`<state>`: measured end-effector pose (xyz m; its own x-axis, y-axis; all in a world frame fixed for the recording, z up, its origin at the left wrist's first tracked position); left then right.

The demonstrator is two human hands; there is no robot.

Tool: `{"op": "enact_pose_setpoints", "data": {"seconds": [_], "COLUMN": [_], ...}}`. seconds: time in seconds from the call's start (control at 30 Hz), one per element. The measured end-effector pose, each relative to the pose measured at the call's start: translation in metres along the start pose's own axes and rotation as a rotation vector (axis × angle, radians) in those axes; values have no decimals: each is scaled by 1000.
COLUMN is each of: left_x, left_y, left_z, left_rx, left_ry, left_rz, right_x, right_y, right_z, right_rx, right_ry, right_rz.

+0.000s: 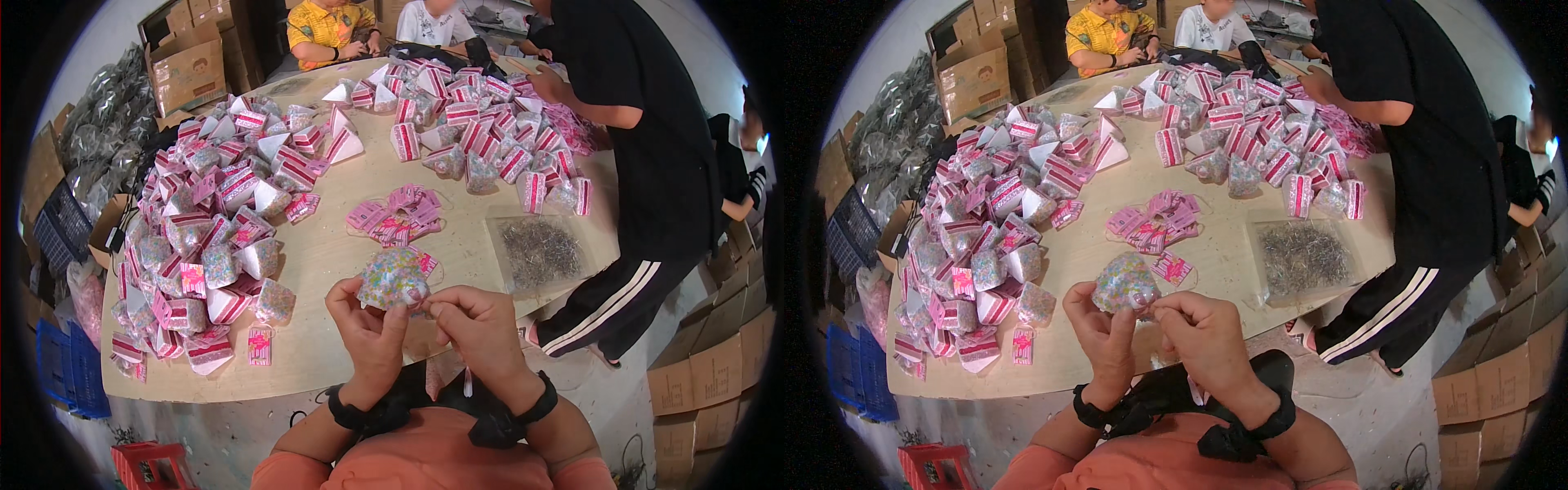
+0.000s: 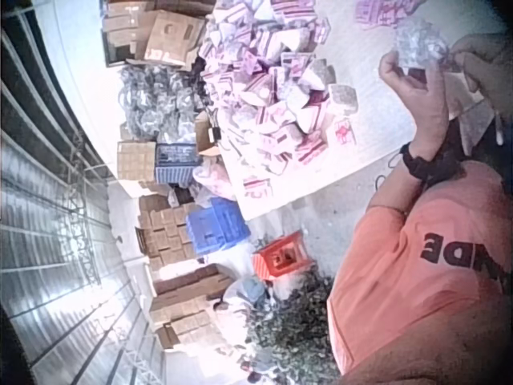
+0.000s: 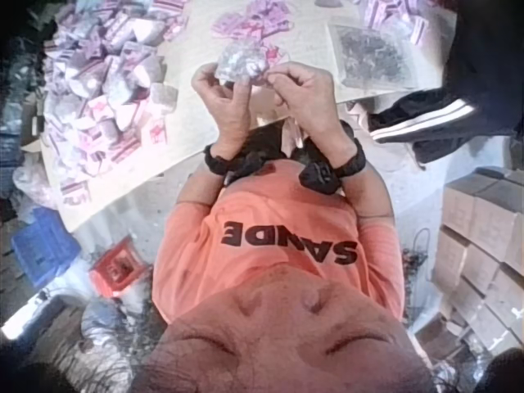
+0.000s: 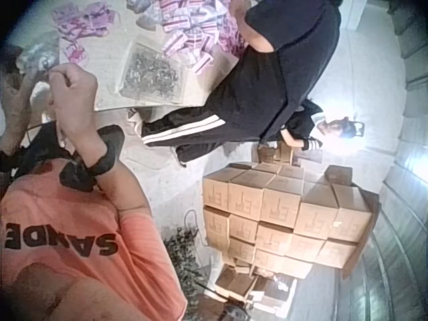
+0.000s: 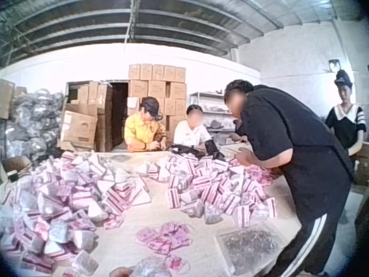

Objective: The person assembles small, triangular, glittery decorative items by inserting metal pins into the base of each unit. They pick up a pin from a clear container, attach it to the item, and place the finished unit onto a growing pile on the table. The task is performed repeatedly in a workshop setting with other workers visible in the background.

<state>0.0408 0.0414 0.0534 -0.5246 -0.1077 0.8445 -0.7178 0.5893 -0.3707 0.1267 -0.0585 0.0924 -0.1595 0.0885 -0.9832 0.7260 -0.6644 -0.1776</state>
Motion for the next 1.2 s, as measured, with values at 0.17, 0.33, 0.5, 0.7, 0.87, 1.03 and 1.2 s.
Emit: {"op": "enact_pose_setpoints", "data": {"seconds": [0.17, 0.33, 0.5, 0.7, 0.87, 1.03, 1.2], "left_x": [1, -3, -9, -6, -2, 2, 20], "left_y": [1, 8, 8, 4, 9, 22, 50], "left_z": [-1, -5, -3, -2, -2, -4, -10], "left_rx": [4, 11, -16, -72, -102, -58, 55], "left_ry": [-83, -43, 335, 466, 404, 368, 264], "left_rz": [-85, -81, 176, 331, 226, 199, 162], "right_x": [0, -2, -7, -4, -3, -5, -5], "right_y": [-3, -8, -7, -2, -13, -27, -68], "right_z": [0, 0, -3, -27, -30, -29, -41], "right_rx": [8, -14, -41, 33, 7, 60, -123], "right_ry": [-58, -99, -61, 238, 224, 482, 593], "right_rz": [-51, -128, -126, 90, 109, 292, 264]}}
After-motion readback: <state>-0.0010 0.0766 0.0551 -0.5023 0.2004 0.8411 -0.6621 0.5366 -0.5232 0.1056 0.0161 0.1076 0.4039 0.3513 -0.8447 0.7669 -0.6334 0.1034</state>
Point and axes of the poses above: each hand's wrist, its own z-axis away from the middle knuckle, its own y-axis out of the back of the hand, x = y × z, the point moved 5 cm from there along -z, towards the middle knuckle, and after that the axes turned 6 degrees about -z, right-handed, at the moved point
